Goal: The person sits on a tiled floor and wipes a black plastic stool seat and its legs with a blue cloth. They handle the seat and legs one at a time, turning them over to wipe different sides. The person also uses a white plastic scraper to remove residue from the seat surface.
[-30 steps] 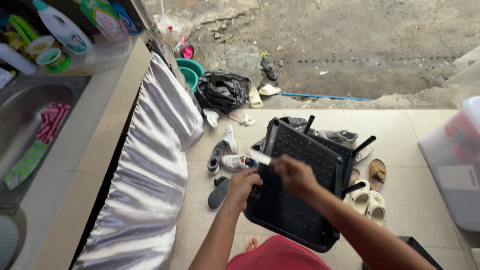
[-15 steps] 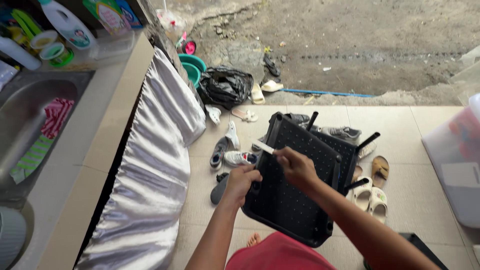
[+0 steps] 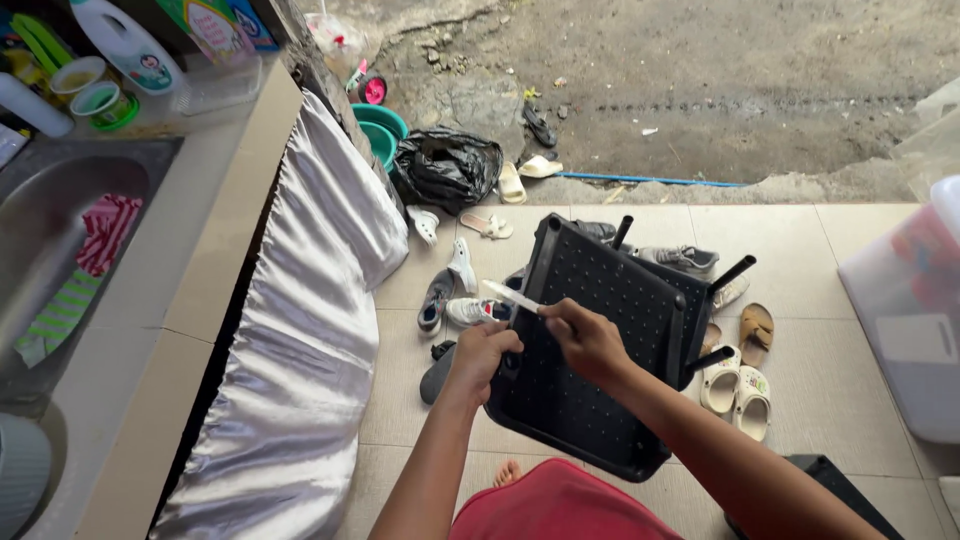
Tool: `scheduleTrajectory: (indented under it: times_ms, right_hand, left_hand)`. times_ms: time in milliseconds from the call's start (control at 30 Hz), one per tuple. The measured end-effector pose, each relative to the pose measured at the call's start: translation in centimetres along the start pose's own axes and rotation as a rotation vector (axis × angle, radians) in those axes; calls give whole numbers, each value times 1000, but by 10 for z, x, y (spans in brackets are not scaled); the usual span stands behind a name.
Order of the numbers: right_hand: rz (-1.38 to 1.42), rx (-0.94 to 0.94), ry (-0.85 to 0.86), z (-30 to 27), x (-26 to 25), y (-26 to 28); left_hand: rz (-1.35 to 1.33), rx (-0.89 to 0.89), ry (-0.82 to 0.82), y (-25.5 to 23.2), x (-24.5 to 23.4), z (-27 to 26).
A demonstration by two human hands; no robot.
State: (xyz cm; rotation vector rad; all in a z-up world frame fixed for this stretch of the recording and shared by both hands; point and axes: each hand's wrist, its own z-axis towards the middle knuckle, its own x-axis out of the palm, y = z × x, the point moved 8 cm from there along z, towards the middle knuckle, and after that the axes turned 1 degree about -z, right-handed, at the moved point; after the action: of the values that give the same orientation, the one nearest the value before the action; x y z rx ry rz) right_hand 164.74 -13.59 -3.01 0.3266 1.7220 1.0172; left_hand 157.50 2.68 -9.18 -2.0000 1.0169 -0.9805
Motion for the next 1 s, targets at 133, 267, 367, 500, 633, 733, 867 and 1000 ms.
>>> scheduleTrajectory:
  times_ms: [133,267,367,500,633,733,867,1000]
  right_hand:
    - [-2,-168,-22,14,-6,12]
    - [18,-180,-45,-1,0,0]
    - [53,-238,-93,8,-11,5]
    - [22,-96,-98,-6,-11,-4]
    - [-117,-316,-151,-10,-25,25]
    - [-150,16,-60,-18,-18,4]
    - [-148,142,55,-17,-10,2]
    - [-143,112,7,-31,-5,5]
  left_hand:
    - [-13,13,-25,-18,0,9]
    - [-48,-30,-8,-2,-2,-2]
    - [63,44,-30,-18,4,7]
    - [259,118,-78,-18,9,-6]
    - [615,210,-242,-40,21,-15]
    - [804,274,-255,-43,33,-30]
    - [906,180,-329,-54,35,-30]
    - [882,161,-350,-46,32,-38]
